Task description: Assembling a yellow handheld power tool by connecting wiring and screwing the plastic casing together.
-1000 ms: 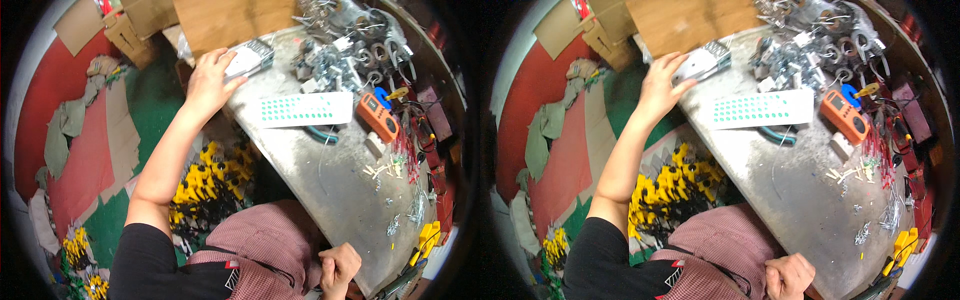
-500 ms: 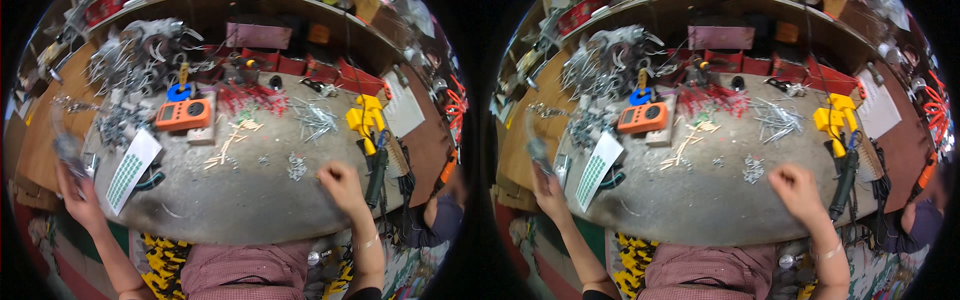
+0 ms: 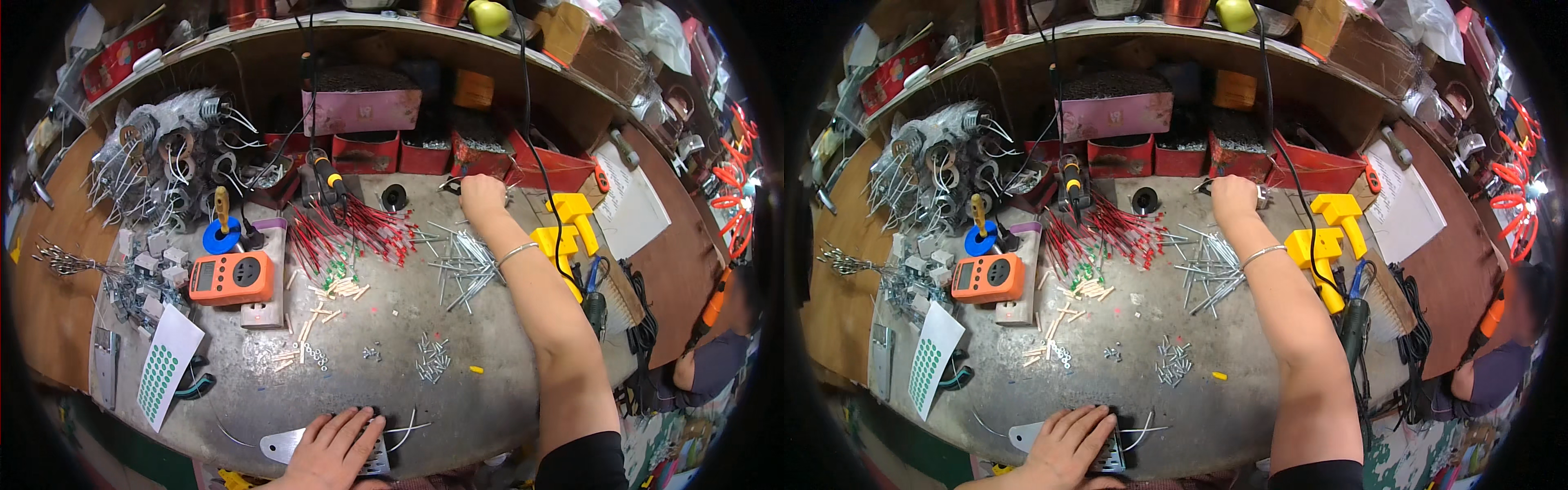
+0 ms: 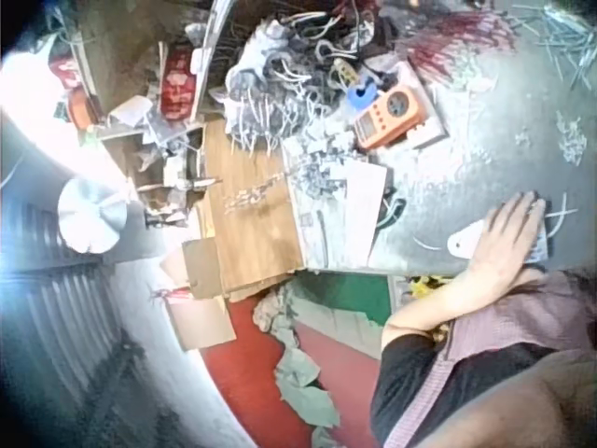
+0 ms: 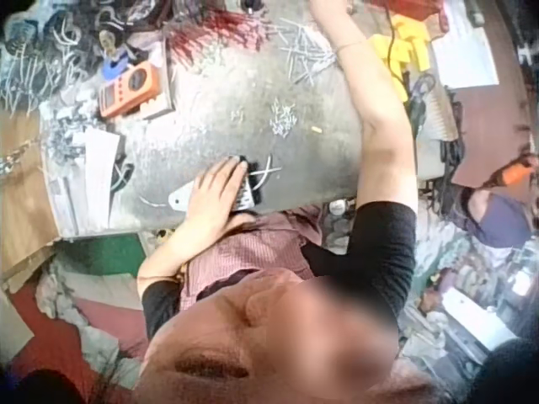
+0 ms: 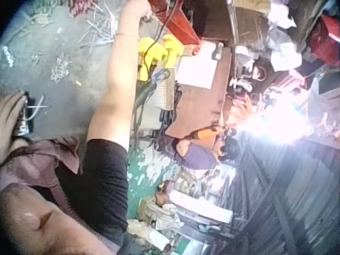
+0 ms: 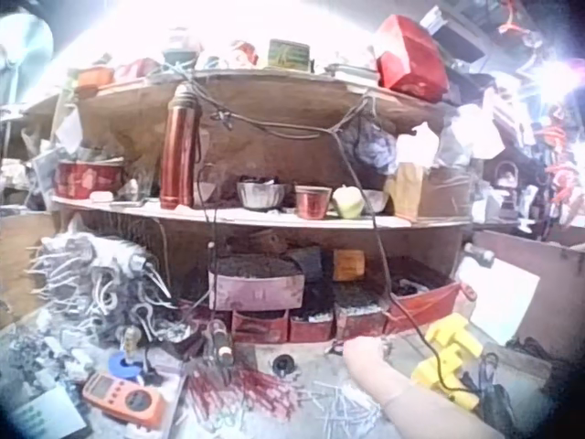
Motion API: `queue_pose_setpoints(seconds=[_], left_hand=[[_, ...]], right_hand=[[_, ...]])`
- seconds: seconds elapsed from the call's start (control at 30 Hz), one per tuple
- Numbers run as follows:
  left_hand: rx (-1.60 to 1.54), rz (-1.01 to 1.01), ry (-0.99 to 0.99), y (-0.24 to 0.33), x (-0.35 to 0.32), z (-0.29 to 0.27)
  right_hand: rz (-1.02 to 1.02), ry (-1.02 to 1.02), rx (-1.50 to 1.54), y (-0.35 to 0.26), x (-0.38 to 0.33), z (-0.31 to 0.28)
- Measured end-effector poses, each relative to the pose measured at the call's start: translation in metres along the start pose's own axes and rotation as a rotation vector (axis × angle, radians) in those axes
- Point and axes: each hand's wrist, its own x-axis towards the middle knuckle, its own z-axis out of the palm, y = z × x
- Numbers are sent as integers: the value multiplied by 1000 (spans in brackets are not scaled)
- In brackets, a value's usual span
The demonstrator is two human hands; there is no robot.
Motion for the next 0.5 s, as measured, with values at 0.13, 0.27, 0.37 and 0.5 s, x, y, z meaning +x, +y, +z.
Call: queue_pose_setpoints(seconds=[0.13,0.27,0.37,0.5], left_hand=[[26,46,72,-16,13,14],[-118,112,117,-20,25,-7],[-266,94,34,-20,27,-27],[-393,68,17,-15,28,-32]], right_hand=[[-186,222,-4,-10,-37,-23],[-311,423,718,-6,-129,-102],[-285,-21,1027,-14,-213,-106],[-11,-444,1474,-12,-294,-98]])
